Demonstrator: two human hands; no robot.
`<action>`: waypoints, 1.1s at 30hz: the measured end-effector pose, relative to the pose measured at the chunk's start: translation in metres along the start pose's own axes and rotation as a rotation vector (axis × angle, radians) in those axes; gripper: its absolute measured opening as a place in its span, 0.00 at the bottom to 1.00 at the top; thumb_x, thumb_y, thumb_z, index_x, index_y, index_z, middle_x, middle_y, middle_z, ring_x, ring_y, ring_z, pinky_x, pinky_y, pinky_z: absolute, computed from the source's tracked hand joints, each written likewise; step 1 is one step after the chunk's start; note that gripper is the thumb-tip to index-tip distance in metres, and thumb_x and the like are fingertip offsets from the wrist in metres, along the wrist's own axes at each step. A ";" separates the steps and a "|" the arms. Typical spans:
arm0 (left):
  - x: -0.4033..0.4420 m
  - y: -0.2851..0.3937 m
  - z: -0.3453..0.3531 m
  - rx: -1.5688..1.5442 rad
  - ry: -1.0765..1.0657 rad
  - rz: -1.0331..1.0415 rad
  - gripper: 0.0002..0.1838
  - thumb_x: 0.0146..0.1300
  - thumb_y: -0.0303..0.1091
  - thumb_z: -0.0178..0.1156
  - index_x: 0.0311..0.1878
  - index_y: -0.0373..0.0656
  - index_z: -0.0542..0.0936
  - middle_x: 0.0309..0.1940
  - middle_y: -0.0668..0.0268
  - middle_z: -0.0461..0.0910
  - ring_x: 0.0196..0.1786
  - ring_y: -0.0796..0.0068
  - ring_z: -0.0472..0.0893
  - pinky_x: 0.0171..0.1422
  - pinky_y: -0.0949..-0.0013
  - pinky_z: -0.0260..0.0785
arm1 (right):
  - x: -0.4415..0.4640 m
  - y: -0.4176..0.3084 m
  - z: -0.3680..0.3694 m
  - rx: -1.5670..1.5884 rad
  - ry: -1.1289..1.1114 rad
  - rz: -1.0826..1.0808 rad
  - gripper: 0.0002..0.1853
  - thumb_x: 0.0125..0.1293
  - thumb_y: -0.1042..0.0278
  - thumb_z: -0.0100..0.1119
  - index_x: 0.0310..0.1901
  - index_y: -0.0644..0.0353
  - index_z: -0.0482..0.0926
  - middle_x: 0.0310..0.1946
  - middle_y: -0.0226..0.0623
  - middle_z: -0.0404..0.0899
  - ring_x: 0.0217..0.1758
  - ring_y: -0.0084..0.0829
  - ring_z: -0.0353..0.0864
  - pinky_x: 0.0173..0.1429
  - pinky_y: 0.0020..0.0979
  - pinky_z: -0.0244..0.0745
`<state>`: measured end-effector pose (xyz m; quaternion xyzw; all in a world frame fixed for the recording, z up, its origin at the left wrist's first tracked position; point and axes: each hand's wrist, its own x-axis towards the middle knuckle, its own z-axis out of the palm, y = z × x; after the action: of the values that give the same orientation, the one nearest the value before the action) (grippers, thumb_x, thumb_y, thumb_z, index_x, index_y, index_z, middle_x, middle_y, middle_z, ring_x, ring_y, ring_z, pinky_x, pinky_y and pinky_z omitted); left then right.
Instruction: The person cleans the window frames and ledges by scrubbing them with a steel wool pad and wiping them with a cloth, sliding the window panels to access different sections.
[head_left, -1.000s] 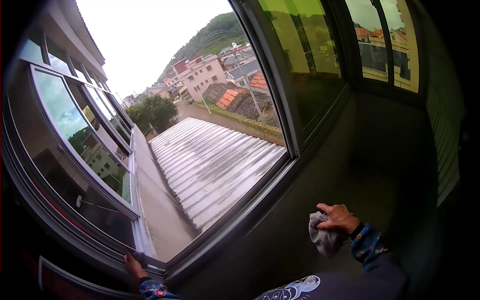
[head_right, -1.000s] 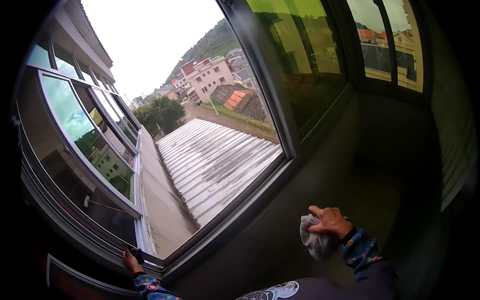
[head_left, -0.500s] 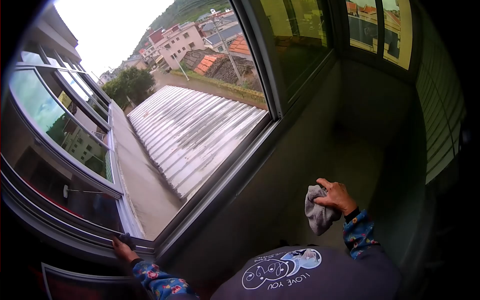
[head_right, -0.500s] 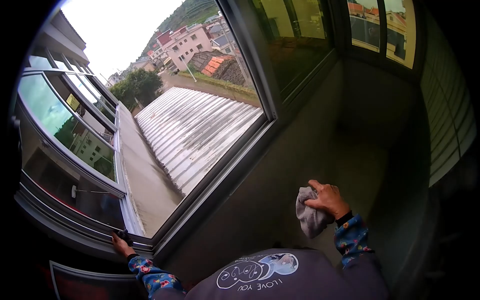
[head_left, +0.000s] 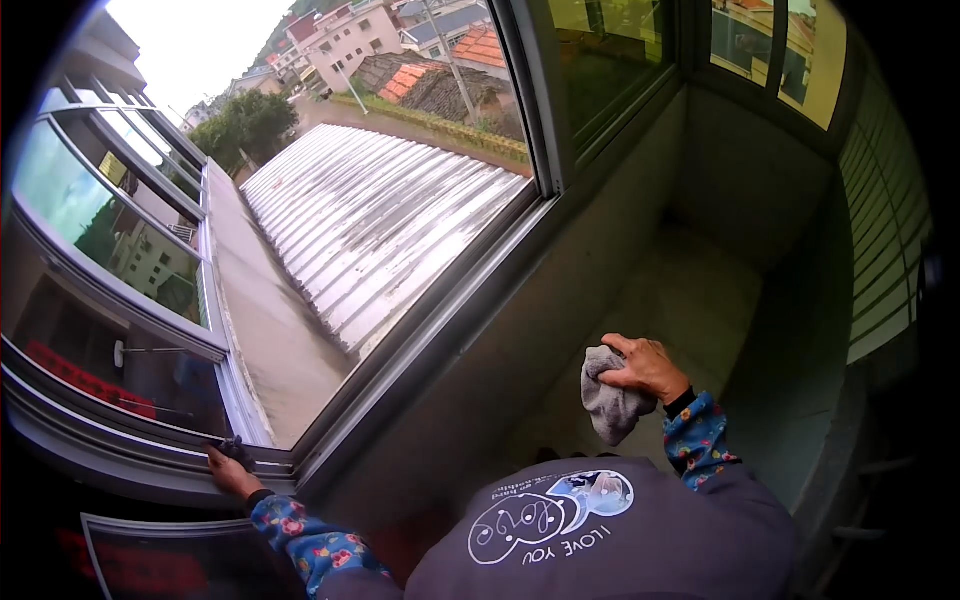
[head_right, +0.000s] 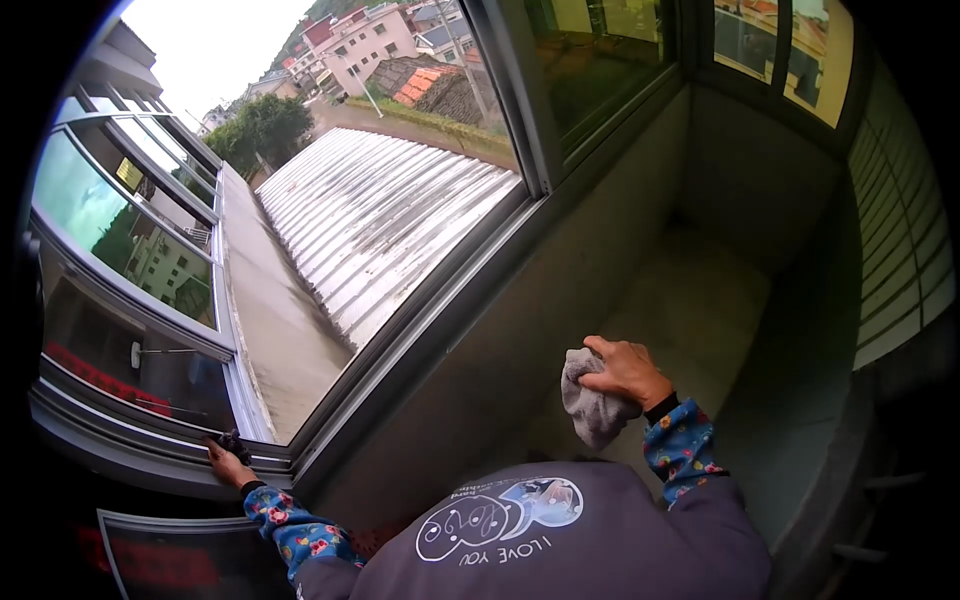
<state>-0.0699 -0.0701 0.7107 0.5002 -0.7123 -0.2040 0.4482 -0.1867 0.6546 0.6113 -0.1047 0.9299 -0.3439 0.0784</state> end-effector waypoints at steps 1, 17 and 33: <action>-0.009 0.008 0.001 -0.062 0.052 -0.007 0.36 0.69 0.68 0.45 0.57 0.44 0.81 0.50 0.54 0.83 0.53 0.51 0.81 0.58 0.60 0.70 | 0.001 0.003 0.003 -0.013 0.004 -0.004 0.35 0.48 0.48 0.68 0.58 0.56 0.76 0.46 0.48 0.84 0.48 0.48 0.82 0.59 0.41 0.72; -0.022 0.046 -0.031 0.408 0.245 0.277 0.18 0.63 0.47 0.58 0.43 0.39 0.78 0.41 0.53 0.83 0.44 0.46 0.81 0.48 0.50 0.73 | 0.006 0.011 0.013 -0.003 -0.025 -0.052 0.29 0.49 0.50 0.67 0.53 0.53 0.79 0.41 0.46 0.84 0.45 0.47 0.83 0.52 0.39 0.76; 0.023 0.019 -0.006 0.469 0.293 0.070 0.18 0.63 0.43 0.49 0.48 0.42 0.79 0.44 0.49 0.84 0.47 0.44 0.82 0.53 0.47 0.73 | 0.001 0.032 0.021 0.037 0.002 0.030 0.29 0.48 0.49 0.67 0.52 0.54 0.80 0.42 0.48 0.84 0.45 0.48 0.83 0.53 0.40 0.76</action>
<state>-0.0775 -0.0817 0.7378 0.5894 -0.6847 0.0567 0.4250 -0.1876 0.6650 0.5739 -0.0891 0.9249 -0.3599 0.0844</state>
